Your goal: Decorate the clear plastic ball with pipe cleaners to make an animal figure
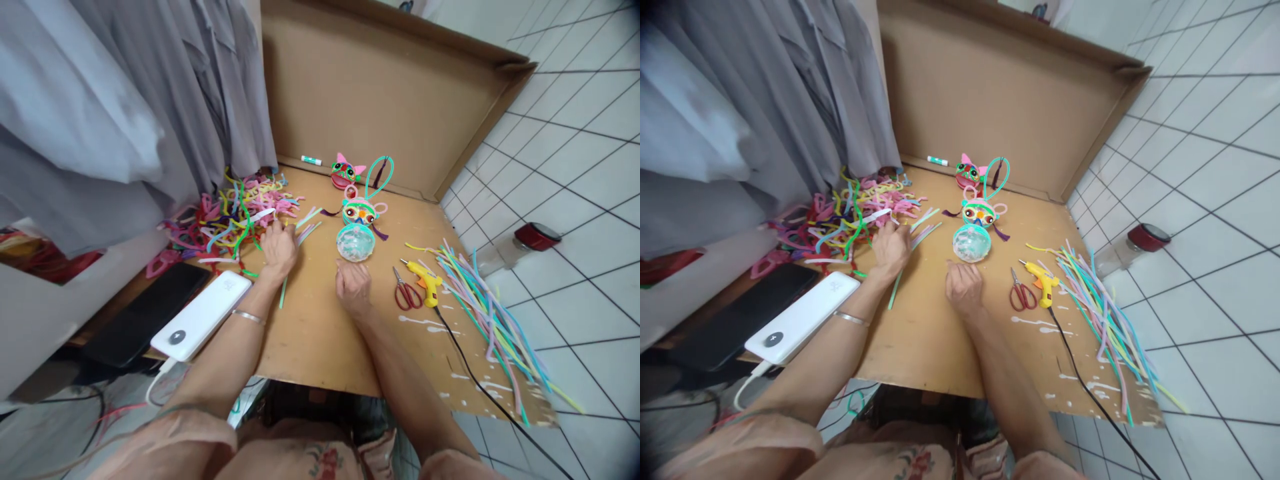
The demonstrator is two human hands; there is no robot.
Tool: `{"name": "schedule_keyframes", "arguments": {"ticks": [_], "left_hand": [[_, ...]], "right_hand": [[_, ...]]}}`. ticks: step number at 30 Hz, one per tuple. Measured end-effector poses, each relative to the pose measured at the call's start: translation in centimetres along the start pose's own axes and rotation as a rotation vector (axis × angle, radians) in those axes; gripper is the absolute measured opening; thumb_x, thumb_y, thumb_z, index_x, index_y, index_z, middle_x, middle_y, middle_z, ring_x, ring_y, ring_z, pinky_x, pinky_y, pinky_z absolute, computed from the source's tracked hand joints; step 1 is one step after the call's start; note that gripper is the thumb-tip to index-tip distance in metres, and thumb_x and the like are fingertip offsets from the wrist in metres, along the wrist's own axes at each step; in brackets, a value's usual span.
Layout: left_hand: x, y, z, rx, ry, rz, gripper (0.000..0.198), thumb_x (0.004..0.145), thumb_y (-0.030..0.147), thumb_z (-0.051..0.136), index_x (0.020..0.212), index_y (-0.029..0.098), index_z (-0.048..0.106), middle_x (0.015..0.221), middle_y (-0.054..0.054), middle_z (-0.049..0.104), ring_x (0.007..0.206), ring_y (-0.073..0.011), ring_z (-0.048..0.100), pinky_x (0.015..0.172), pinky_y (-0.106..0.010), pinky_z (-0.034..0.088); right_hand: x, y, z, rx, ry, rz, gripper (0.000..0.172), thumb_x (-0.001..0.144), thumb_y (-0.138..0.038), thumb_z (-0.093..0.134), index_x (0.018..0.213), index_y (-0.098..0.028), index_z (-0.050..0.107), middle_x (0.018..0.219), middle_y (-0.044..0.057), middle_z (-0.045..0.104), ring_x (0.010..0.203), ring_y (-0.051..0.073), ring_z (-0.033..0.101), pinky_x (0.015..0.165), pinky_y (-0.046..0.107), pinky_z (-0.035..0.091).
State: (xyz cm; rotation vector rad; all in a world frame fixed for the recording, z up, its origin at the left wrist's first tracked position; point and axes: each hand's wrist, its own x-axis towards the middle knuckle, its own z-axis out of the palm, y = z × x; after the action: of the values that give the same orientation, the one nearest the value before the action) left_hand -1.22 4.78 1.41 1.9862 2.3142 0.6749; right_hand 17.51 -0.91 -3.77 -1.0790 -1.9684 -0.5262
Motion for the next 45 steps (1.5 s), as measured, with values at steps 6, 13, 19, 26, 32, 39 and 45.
{"name": "schedule_keyframes", "arguments": {"ticks": [6,13,19,26,32,39,45], "left_hand": [[0.1,-0.1,-0.2,-0.035,0.055,0.012,0.039,0.094,0.020,0.036,0.116,0.017,0.068,0.112,-0.018,0.069,0.108,-0.0331,0.061,0.092,-0.045,0.042],[0.2,-0.1,-0.2,-0.230,0.156,0.097,0.035,0.095,0.024,0.040,0.114,0.016,0.069,0.112,-0.015,0.072,0.104,-0.0278,0.065,0.090,-0.037,0.045],[-1.0,0.9,-0.3,-0.358,0.182,0.395,0.037,0.097,0.032,0.039,0.108,0.018,0.071,0.096,-0.011,0.073,0.089,-0.0207,0.066,0.083,-0.030,0.046],[-3.6,3.1,0.0,-0.412,0.128,0.804,0.036,0.098,0.033,0.040,0.104,0.020,0.072,0.072,-0.007,0.066,0.070,-0.0164,0.061,0.071,-0.029,0.041],[-5.4,4.3,1.0,-0.583,0.035,1.005,0.041,0.099,0.041,0.038,0.103,0.018,0.072,0.089,-0.010,0.073,0.083,-0.0172,0.066,0.079,-0.031,0.045],[-3.9,3.5,2.2,-0.919,-0.030,0.437,0.056,0.095,0.050,0.046,0.141,0.018,0.049,0.144,-0.016,0.052,0.133,-0.0266,0.049,0.111,-0.045,0.039],[-2.3,3.1,5.8,-1.145,-0.323,0.207,0.091,0.078,0.051,0.070,0.154,0.023,0.029,0.161,-0.017,0.031,0.148,-0.0343,0.033,0.119,-0.053,0.030]], "right_hand": [[0.0,-0.1,-0.1,0.028,0.018,-0.006,0.030,0.095,-0.010,0.040,0.105,-0.012,0.068,0.072,0.008,0.068,0.068,0.017,0.061,0.067,0.031,0.043],[0.3,-0.2,-0.2,0.050,0.110,-0.031,0.035,0.095,-0.010,0.040,0.123,-0.012,0.061,0.095,0.014,0.074,0.085,0.020,0.067,0.080,0.033,0.049],[0.4,-0.3,-0.3,0.065,0.114,0.078,0.048,0.097,-0.015,0.037,0.145,-0.014,0.042,0.110,0.017,0.070,0.099,0.024,0.067,0.083,0.038,0.052],[0.3,0.7,-1.0,-0.004,0.136,0.181,0.044,0.099,-0.019,0.035,0.140,-0.017,0.049,0.119,0.019,0.065,0.112,0.026,0.061,0.092,0.044,0.050],[0.4,1.9,-1.4,0.081,0.215,0.339,0.035,0.100,-0.034,0.040,0.122,-0.017,0.061,0.112,0.016,0.068,0.109,0.026,0.061,0.093,0.044,0.049],[1.4,2.4,-2.3,0.378,0.363,0.766,0.049,0.101,-0.045,0.029,0.134,-0.017,0.052,0.129,0.016,0.060,0.102,0.022,0.064,0.094,0.043,0.050],[1.2,3.0,-1.5,0.503,0.284,0.739,0.055,0.100,-0.050,0.029,0.143,-0.019,0.044,0.142,0.016,0.054,0.114,0.022,0.062,0.100,0.042,0.050]]}}
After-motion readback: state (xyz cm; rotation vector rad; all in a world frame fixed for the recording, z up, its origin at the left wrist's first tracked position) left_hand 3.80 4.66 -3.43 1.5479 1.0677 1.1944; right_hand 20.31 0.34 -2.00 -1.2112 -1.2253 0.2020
